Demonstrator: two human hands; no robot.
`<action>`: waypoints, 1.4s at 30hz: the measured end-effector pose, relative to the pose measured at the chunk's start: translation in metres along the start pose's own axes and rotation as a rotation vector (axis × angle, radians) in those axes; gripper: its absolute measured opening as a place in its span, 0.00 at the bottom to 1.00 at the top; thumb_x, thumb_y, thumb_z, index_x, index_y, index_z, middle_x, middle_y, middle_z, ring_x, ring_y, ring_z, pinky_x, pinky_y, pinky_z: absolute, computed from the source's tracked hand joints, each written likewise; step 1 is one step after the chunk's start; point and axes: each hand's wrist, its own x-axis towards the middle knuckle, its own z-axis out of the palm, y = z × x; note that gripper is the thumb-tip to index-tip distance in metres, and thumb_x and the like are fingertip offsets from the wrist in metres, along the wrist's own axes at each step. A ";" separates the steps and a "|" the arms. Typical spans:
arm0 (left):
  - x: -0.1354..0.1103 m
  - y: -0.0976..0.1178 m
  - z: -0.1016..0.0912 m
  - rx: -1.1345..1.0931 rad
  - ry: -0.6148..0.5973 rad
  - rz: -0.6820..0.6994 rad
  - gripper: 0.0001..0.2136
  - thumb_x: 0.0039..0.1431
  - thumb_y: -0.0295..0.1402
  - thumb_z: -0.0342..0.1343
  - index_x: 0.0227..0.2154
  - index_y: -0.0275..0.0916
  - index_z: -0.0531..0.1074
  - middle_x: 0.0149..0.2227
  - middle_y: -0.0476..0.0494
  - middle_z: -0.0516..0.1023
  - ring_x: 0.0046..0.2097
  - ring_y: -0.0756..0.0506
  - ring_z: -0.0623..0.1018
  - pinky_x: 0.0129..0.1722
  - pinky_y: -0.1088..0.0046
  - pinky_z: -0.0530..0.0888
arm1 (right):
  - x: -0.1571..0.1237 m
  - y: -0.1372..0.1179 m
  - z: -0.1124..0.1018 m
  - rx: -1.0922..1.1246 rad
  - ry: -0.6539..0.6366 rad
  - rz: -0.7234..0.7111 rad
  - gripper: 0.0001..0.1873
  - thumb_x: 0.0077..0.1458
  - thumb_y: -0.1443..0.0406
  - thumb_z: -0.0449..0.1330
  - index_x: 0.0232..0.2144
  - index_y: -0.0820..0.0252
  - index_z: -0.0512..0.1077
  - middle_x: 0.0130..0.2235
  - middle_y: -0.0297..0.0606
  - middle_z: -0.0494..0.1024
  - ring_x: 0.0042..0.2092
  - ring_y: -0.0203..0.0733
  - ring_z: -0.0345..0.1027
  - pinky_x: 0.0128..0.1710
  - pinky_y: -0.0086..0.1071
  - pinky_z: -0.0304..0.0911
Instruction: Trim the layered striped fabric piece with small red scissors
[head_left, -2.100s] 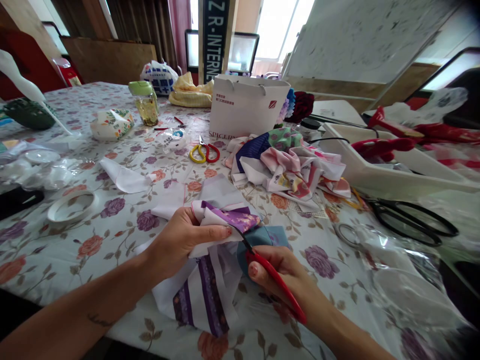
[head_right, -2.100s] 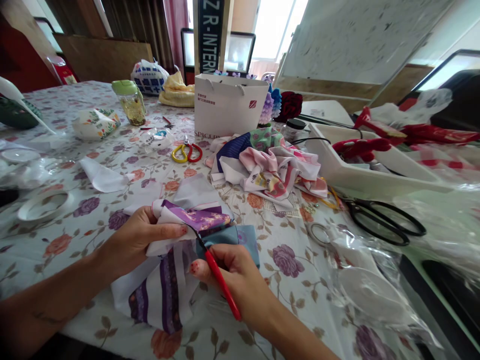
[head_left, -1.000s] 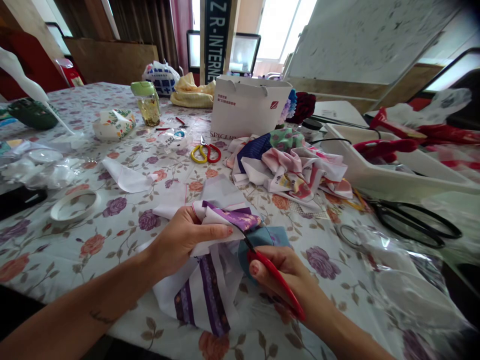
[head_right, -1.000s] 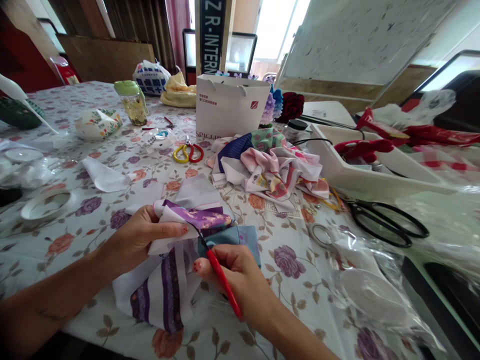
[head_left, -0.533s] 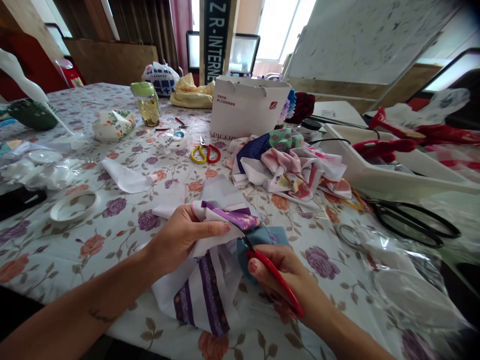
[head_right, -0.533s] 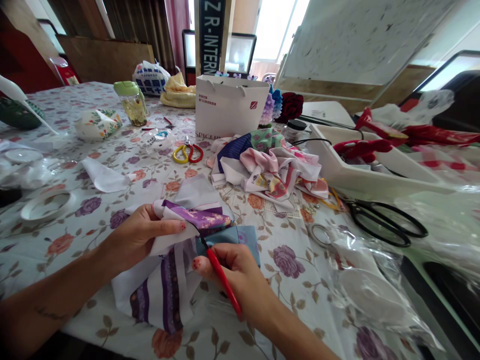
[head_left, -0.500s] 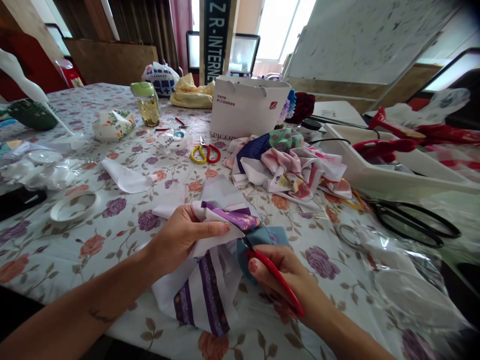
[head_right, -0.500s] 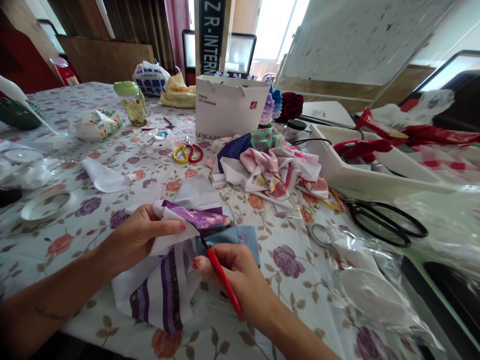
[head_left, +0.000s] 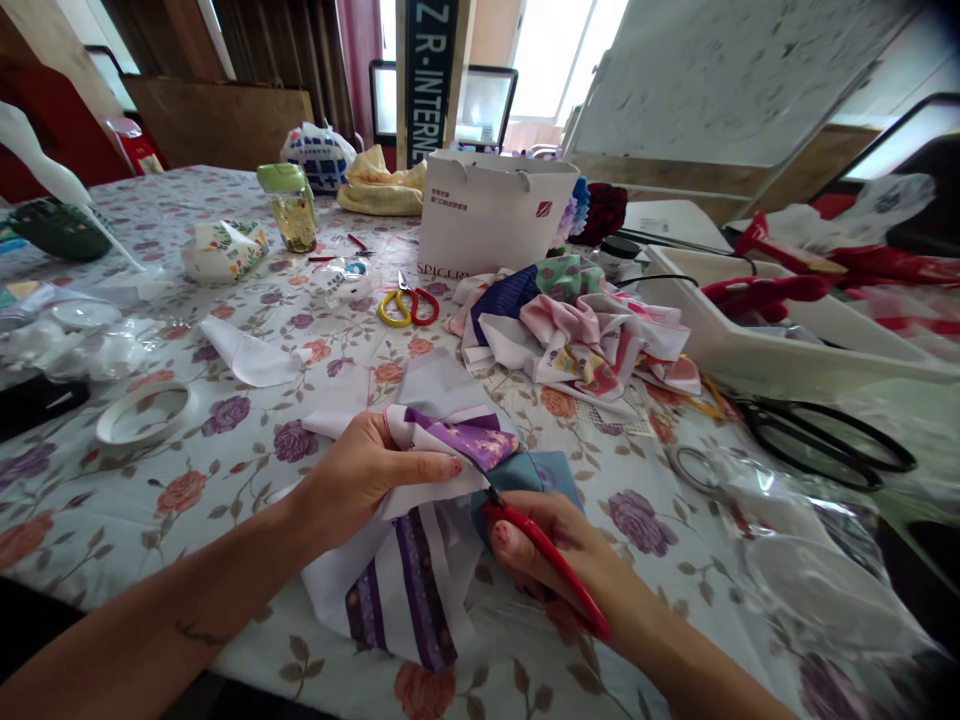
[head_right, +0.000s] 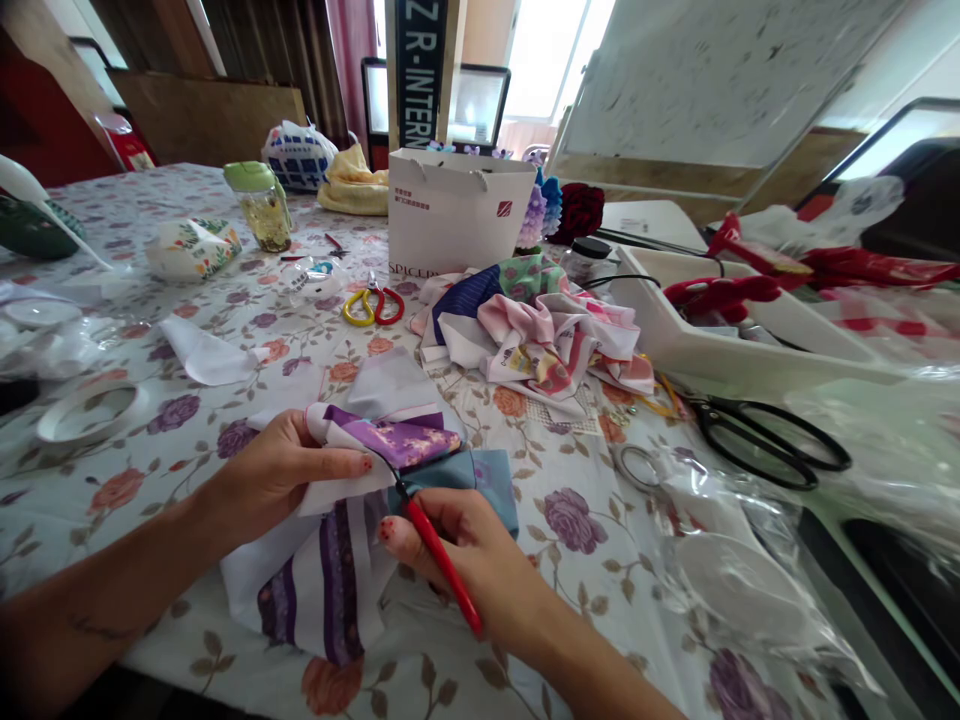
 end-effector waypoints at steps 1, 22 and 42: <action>0.000 0.000 0.000 0.003 0.005 -0.003 0.03 0.49 0.25 0.69 0.29 0.36 0.83 0.31 0.47 0.85 0.33 0.50 0.80 0.37 0.80 0.77 | 0.000 0.000 0.000 0.002 -0.001 -0.002 0.31 0.50 0.42 0.63 0.20 0.57 0.55 0.19 0.23 0.50 0.18 0.26 0.41 0.15 0.24 0.37; -0.002 0.003 0.006 -0.065 0.025 -0.055 0.01 0.47 0.25 0.68 0.25 0.35 0.83 0.27 0.46 0.83 0.29 0.50 0.79 0.32 0.78 0.74 | 0.001 0.004 0.000 -0.032 0.038 0.027 0.31 0.45 0.41 0.65 0.20 0.57 0.56 0.17 0.22 0.52 0.17 0.26 0.43 0.14 0.24 0.38; -0.003 0.002 0.005 -0.036 0.043 -0.044 0.02 0.46 0.26 0.69 0.25 0.36 0.83 0.27 0.46 0.84 0.29 0.48 0.80 0.32 0.77 0.75 | 0.000 -0.002 0.004 -0.019 0.085 0.006 0.32 0.45 0.42 0.66 0.17 0.58 0.56 0.16 0.23 0.52 0.18 0.27 0.42 0.16 0.26 0.37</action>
